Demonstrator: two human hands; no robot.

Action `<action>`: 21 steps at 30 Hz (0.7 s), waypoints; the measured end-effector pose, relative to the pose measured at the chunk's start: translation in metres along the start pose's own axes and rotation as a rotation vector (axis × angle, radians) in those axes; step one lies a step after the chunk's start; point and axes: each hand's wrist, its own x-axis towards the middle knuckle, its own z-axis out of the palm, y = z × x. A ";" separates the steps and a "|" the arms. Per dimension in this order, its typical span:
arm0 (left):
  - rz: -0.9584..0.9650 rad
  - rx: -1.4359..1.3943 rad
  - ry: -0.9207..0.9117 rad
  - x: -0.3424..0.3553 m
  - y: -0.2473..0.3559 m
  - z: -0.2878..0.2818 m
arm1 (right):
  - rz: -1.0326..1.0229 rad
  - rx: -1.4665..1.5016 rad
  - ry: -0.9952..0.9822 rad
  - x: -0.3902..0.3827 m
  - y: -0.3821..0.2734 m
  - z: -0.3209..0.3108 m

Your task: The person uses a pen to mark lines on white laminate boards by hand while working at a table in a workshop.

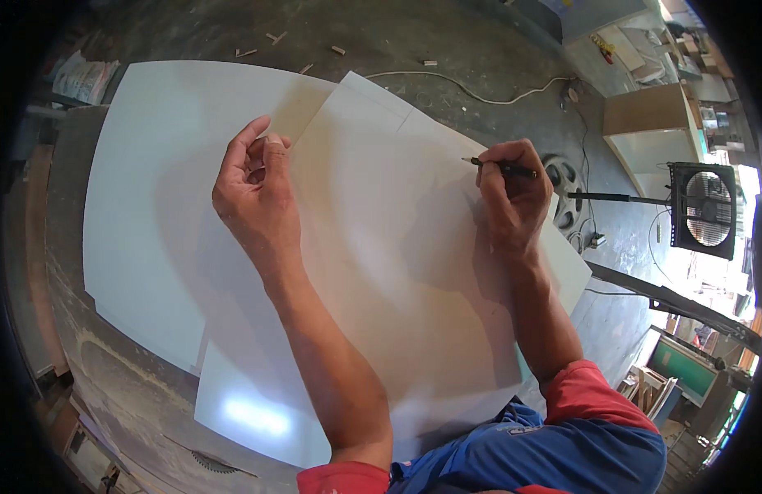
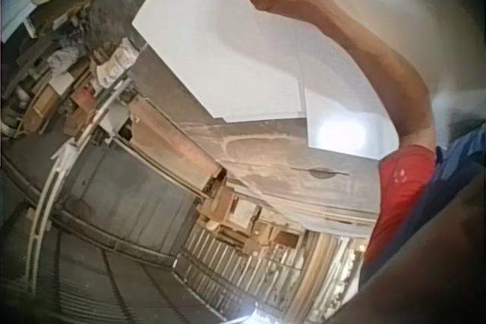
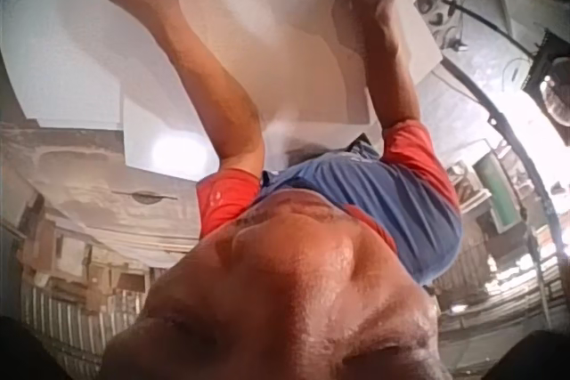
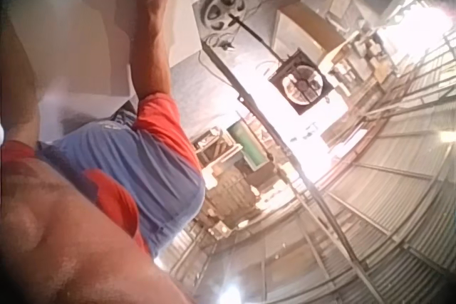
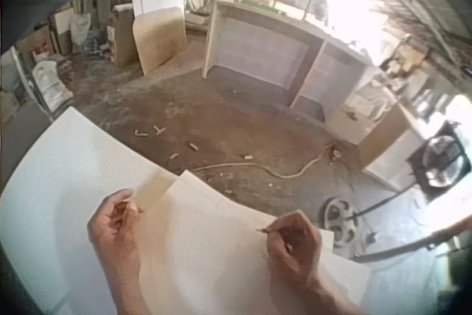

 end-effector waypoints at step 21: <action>-0.040 0.010 -0.025 -0.001 0.001 -0.004 | 0.192 -0.160 -0.059 0.000 -0.015 0.012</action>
